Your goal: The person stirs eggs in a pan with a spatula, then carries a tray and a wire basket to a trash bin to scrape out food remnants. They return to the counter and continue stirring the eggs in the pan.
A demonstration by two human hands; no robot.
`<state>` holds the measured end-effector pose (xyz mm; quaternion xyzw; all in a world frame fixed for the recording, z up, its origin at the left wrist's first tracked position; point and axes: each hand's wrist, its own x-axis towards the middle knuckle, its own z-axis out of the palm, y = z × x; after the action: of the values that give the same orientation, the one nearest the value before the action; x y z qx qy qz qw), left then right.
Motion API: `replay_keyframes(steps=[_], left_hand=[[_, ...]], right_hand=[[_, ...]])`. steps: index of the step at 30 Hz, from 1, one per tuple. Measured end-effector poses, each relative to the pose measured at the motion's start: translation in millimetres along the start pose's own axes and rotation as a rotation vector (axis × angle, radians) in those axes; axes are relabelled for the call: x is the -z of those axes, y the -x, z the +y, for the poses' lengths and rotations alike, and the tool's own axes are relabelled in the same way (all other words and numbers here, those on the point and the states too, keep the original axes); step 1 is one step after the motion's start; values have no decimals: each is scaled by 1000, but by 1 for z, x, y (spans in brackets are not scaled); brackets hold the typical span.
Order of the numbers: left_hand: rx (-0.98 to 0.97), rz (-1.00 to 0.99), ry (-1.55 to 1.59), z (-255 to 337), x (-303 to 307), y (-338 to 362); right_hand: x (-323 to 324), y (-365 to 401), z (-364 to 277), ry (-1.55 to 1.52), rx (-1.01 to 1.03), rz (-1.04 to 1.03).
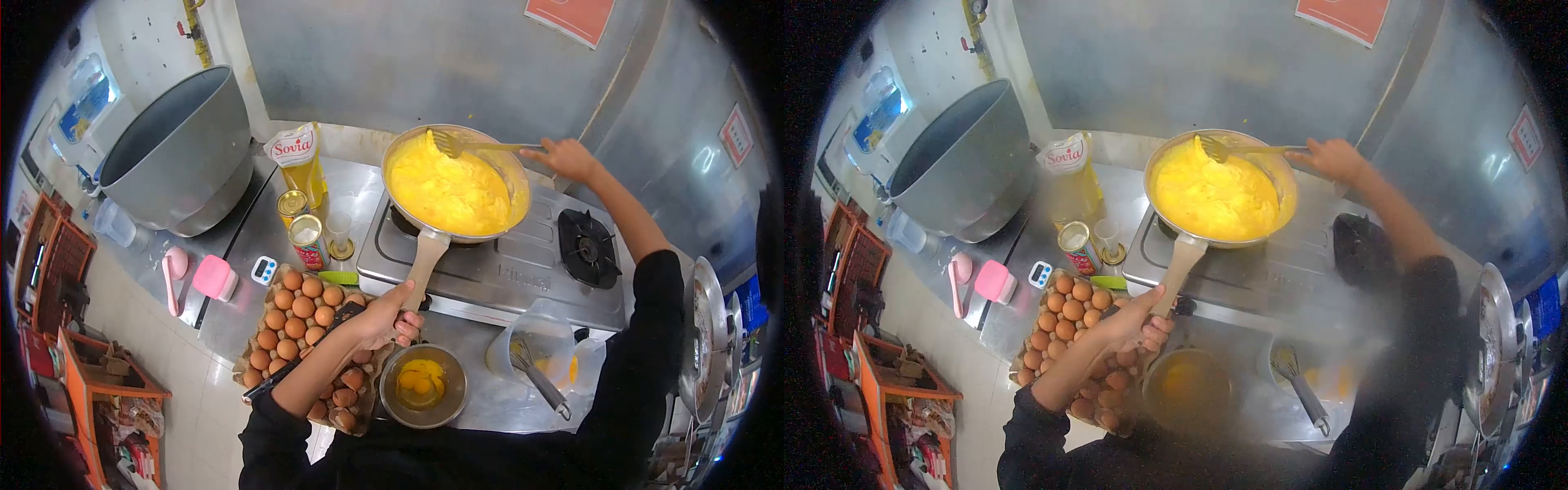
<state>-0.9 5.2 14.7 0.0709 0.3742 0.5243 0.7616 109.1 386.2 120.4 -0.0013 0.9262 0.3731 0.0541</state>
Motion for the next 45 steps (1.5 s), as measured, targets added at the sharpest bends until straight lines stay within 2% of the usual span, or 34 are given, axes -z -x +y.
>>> replay_keyframes(steps=[2,4,5,7,11,13,14,16,17,19,26,28,32,34,35,37,45], left_hand=[[27,5,24,1,-1,-1],[18,7,15,2,-2,-1],[6,18,-2,2,-3,0],[7,28,-20,-2,-2,0],[-35,-14,8,-4,1,-3],[-35,-20,22,-5,0,-3],[-42,-14,29,-5,1,-3],[-42,-19,32,-5,2,-3],[-51,-29,46,-6,3,-3],[-66,-50,59,-7,5,-5],[-64,-57,61,-8,8,-5],[-61,-50,48,-7,7,-4],[-20,-60,73,-5,6,-2],[-14,-38,52,-4,5,-2],[-10,-39,52,-3,5,-2],[-4,-59,39,-2,5,-2],[-33,-14,19,-6,5,-4]], right_hand=[[0,-15,19,32,25,12],[16,-33,25,118,182,142],[25,-40,28,117,180,146],[54,-46,25,203,338,317],[102,-40,23,178,268,185],[115,-28,37,-500,397,194],[130,-14,43,-505,391,186],[188,19,48,-837,-194,-680],[189,26,46,-836,-204,-688],[190,44,48,-1098,-283,-980],[129,41,2,-1432,-241,-924],[119,35,-11,-1711,-228,-916],[113,36,-50,-1761,-279,-774],[114,35,-75,-1899,-394,-606],[111,34,-86,-1902,-396,-607],[106,28,-105,-2133,-426,-491],[116,-35,-146,-2196,-789,-283]])
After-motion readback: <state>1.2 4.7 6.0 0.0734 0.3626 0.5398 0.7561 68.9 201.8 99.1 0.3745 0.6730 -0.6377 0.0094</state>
